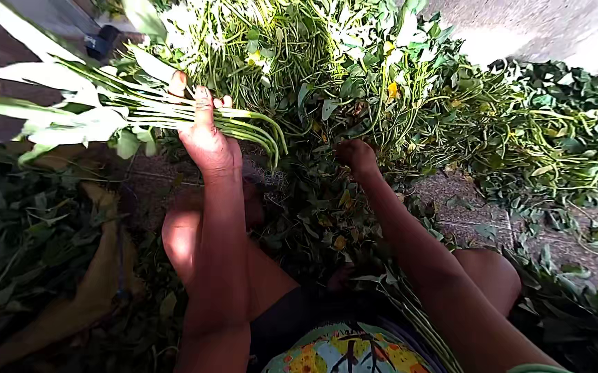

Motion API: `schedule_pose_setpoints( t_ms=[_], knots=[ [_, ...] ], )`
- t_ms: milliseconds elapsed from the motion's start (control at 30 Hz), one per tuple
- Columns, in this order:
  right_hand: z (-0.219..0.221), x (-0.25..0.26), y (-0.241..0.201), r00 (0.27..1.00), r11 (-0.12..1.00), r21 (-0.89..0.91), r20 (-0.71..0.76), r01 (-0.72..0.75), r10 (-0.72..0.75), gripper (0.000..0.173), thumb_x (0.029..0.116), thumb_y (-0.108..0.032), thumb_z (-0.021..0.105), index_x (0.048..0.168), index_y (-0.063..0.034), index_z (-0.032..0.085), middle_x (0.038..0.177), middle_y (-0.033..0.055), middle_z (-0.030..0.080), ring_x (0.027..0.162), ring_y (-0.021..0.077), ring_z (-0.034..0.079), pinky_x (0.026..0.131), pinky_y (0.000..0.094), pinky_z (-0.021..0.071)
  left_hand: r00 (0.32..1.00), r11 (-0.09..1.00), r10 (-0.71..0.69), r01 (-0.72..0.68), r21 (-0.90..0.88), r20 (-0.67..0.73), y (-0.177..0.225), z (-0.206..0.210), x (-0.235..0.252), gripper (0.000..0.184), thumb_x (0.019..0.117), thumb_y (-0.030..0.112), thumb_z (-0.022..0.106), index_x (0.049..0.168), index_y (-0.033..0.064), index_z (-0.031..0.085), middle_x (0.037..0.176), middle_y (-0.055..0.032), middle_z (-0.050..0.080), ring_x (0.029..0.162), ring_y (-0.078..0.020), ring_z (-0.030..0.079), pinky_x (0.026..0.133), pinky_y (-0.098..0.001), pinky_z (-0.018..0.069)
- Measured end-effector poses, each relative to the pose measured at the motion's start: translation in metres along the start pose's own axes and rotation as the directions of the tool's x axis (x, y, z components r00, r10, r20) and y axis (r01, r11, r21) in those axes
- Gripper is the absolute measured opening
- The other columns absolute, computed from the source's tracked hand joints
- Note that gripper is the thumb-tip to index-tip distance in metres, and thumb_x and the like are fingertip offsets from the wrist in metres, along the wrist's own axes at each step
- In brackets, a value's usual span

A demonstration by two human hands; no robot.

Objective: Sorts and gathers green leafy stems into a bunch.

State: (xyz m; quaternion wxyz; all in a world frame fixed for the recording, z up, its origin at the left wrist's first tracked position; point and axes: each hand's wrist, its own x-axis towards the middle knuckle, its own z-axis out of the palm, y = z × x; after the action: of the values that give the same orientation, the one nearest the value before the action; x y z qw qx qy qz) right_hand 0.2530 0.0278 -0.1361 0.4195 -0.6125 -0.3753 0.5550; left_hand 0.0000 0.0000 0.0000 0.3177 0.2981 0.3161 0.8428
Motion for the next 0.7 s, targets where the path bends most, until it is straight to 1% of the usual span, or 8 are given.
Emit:
schedule_pose_setpoints(
  t_ms=[100,167,233,300,367,500,600,700],
  knots=[
    [0.011,0.051,0.017,0.955,0.523,-0.806,0.289,0.277,-0.062,0.051,0.1004,-0.002,0.051,0.151,-0.0005,0.045,0.143,0.0302,0.054,0.137,0.0454,0.050,0.114,0.0622,0.0367,0.971,0.969,-0.239,0.240,-0.064,0.014,0.003,-0.007,-0.008,0.019,0.1065,0.000,0.043,0.122,0.0073,0.052,0.085,-0.0012,0.063,0.070,-0.0115,0.066,0.075,-0.0298,0.0616],
    [0.007,0.081,0.031,0.916,0.117,-0.911,0.400,0.395,0.028,0.064,0.0956,-0.003,0.062,0.155,0.0002,0.038,0.145,0.0329,0.050,0.142,0.0517,0.039,0.118,0.0697,0.0198,0.926,0.924,-0.377,0.378,-0.051,0.030,0.003,-0.012,-0.012,0.021,0.1080,0.003,0.040,0.123,0.0069,0.054,0.084,-0.0013,0.064,0.072,-0.0123,0.067,0.075,-0.0299,0.0622],
    [-0.001,0.101,0.038,0.898,-0.057,-0.900,0.423,0.431,0.122,0.056,0.0957,-0.007,0.067,0.148,0.0018,0.049,0.142,0.0332,0.053,0.139,0.0541,0.042,0.114,0.0776,0.0190,0.910,0.910,-0.406,0.411,-0.050,0.086,0.006,-0.016,-0.010,0.022,0.1073,0.002,0.036,0.116,0.0079,0.056,0.081,-0.0015,0.064,0.073,-0.0137,0.068,0.078,-0.0319,0.0616],
    [0.002,0.109,0.033,0.919,0.033,-0.931,0.365,0.365,0.147,0.042,0.0997,-0.011,0.062,0.140,0.0001,0.059,0.140,0.0307,0.056,0.134,0.0505,0.049,0.111,0.0741,0.0284,0.912,0.916,-0.375,0.392,-0.086,0.166,0.007,-0.021,-0.003,0.022,0.1058,-0.001,0.036,0.112,0.0079,0.055,0.085,-0.0039,0.064,0.075,-0.0155,0.067,0.078,-0.0318,0.0599],
    [0.005,0.102,0.011,0.956,0.426,-0.865,0.294,0.265,0.001,0.035,0.1059,-0.016,0.052,0.135,0.0008,0.063,0.134,0.0285,0.062,0.128,0.0459,0.057,0.108,0.0671,0.0405,0.924,0.928,-0.355,0.366,-0.061,0.141,0.006,-0.019,0.000,0.020,0.1047,-0.003,0.039,0.109,0.0073,0.056,0.086,-0.0049,0.065,0.072,-0.0140,0.066,0.072,-0.0282,0.0602],
    [0.007,0.051,-0.024,0.985,0.958,-0.239,0.114,0.157,-0.133,0.033,0.1040,-0.020,0.059,0.130,-0.0004,0.063,0.115,0.0150,0.070,0.097,0.0206,0.069,0.089,0.0395,0.0575,0.897,0.887,-0.442,0.431,0.164,0.033,-0.010,-0.009,-0.011,0.015,0.1061,0.002,0.046,0.116,0.0038,0.058,0.088,-0.0032,0.067,0.069,-0.0109,0.066,0.067,-0.0255,0.0598],
    [0.016,0.008,-0.025,0.985,0.977,0.169,0.090,0.128,-0.145,0.027,0.1017,-0.011,0.061,0.125,0.0008,0.063,0.108,0.0094,0.070,0.086,0.0146,0.070,0.080,0.0328,0.0608,0.861,0.827,-0.507,0.470,0.310,0.047,-0.030,0.001,-0.029,0.017,0.1064,0.005,0.049,0.117,0.0028,0.061,0.089,-0.0014,0.067,0.069,-0.0086,0.064,0.066,-0.0245,0.0580],
    [0.024,-0.029,-0.018,0.978,0.951,0.264,0.087,0.163,-0.191,0.026,0.1007,-0.007,0.062,0.125,0.0007,0.065,0.112,0.0075,0.071,0.091,0.0116,0.069,0.084,0.0304,0.0591,0.828,0.781,-0.556,0.493,0.383,0.068,-0.041,0.012,-0.049,0.017,0.1064,0.006,0.050,0.116,0.0016,0.063,0.088,-0.0016,0.066,0.068,-0.0076,0.062,0.065,-0.0230,0.0557]
  ],
)
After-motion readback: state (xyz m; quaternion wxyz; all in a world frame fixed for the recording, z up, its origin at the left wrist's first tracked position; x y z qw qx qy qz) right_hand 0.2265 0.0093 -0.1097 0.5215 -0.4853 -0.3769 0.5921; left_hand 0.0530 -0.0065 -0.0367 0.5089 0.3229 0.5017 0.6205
